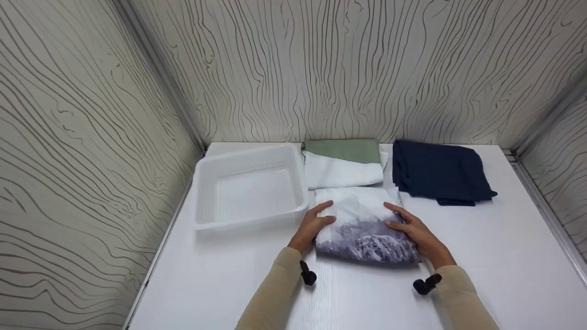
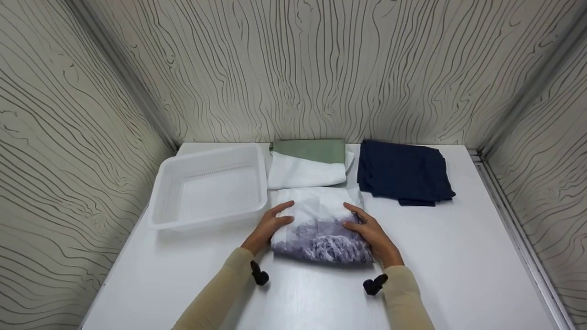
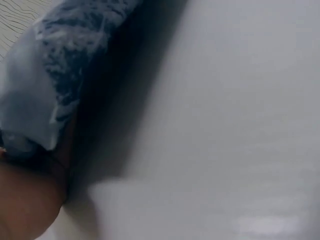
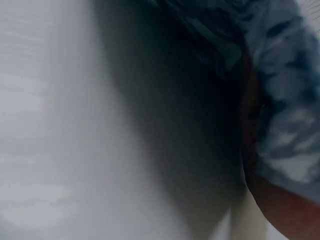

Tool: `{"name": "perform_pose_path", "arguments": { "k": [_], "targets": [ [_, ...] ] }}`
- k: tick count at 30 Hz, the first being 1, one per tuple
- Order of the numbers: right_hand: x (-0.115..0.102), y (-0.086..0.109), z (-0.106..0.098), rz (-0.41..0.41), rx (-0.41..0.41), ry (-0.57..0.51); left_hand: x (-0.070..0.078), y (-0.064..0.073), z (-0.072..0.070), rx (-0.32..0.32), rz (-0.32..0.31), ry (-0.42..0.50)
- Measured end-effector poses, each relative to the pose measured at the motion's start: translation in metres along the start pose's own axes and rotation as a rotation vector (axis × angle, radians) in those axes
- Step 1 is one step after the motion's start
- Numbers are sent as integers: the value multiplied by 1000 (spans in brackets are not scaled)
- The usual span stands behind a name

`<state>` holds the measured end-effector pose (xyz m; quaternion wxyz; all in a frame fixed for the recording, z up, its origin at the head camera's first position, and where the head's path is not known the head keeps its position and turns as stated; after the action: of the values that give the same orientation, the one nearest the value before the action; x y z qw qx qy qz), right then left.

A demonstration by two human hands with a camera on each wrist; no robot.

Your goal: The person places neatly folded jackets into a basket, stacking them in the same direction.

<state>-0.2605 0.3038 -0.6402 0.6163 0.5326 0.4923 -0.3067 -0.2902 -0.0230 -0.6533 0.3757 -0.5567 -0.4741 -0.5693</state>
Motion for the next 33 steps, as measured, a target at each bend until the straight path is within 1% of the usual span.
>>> {"name": "perform_pose_path", "arguments": {
  "k": [2, 7, 13, 17, 19, 23, 25, 27, 30, 33],
  "targets": [
    [0, 0, 0, -4, 0, 28, 0, 0, -1, -2, -5, 17],
    [1, 0, -1, -27, -21, 51, -3, 0, -2, -17, -2, 40],
    [4, 1, -3, -64, -51, 47, -3, 2, -2, -32, 5, 88],
    [3, 4, -4, -60, -59, 34, 1, 5, -3, -65, 17, 106],
    [1, 5, -5, -59, -56, 29, 3, 5, -3, -83, 35, 90],
    [-4, 7, -7, -59, -32, 34, 9, 4, -1, -104, 75, 12],
    [-6, 9, -9, -61, -23, 37, 11, 3, -1, -114, 82, -4],
    [-7, 10, -10, -64, -17, 34, 14, 3, -1, -120, 89, -8],
    [-11, 12, -11, -77, -16, 20, 19, 3, -1, -127, 89, 11],
    [-14, 14, -14, -93, -6, 12, 25, 2, 1, -123, 99, 6]
  ]
}}
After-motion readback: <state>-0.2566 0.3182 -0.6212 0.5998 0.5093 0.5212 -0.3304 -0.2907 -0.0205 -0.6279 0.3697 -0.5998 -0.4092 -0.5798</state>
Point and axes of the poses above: each hand's wrist, its own y-axis away from the middle knuckle, its own z-axis out of the palm, x = y × z, the point moved 1 cm from there along -y, towards the middle knuckle, and after that the axes turned 3 degrees about z, right-handed, at the moved point
